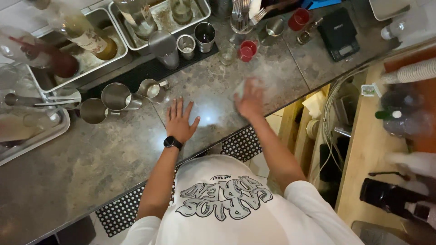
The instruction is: Clean the coffee shop counter and wipe down small equipment using a cleaning cloth.
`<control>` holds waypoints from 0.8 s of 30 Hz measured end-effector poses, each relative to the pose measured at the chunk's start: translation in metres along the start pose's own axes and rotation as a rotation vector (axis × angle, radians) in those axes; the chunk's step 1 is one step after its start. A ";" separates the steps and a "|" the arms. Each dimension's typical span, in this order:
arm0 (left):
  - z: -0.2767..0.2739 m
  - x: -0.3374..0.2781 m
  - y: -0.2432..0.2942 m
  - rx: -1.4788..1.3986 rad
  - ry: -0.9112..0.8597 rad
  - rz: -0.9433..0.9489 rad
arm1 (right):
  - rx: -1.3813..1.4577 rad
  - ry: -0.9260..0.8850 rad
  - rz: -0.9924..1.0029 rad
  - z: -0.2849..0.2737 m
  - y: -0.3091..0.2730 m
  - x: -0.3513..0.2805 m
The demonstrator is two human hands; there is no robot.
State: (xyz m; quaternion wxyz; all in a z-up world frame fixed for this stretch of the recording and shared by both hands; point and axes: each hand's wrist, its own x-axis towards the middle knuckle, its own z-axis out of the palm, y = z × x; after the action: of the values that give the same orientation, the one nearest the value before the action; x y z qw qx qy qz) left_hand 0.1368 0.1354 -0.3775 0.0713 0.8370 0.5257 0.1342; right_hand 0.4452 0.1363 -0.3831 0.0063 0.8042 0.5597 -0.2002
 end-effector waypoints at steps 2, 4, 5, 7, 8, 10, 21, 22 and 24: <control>0.000 -0.001 0.001 -0.008 0.001 0.004 | -0.033 -0.060 -0.107 0.008 -0.017 -0.031; 0.001 -0.002 0.000 -0.014 0.007 0.014 | -0.063 -0.111 -0.214 0.008 -0.024 -0.057; 0.001 -0.002 0.000 -0.021 -0.024 -0.006 | -0.019 -0.091 -0.322 0.003 -0.020 -0.068; 0.001 -0.001 0.000 -0.028 -0.049 -0.025 | 0.024 -0.066 -0.432 0.005 0.000 -0.071; 0.001 0.001 -0.001 -0.071 -0.063 -0.037 | -0.001 0.001 -0.377 0.012 0.017 -0.063; 0.000 0.001 -0.002 -0.113 -0.078 -0.052 | -0.024 0.064 -0.323 0.022 0.043 -0.046; 0.019 0.031 -0.012 -0.454 -0.222 -0.233 | -0.036 -0.042 -0.260 0.018 -0.024 -0.064; 0.003 0.037 -0.002 -0.452 -0.223 -0.232 | -0.034 -0.042 -0.260 0.014 -0.018 -0.067; -0.028 0.051 0.019 -0.049 -0.231 0.037 | 0.076 0.019 -0.420 0.005 -0.006 -0.074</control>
State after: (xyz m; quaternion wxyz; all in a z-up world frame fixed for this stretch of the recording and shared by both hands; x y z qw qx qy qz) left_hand 0.1660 0.1721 -0.3382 0.1491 0.8545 0.4951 0.0507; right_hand 0.4166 0.0708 -0.3616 -0.0712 0.6712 0.7072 -0.2106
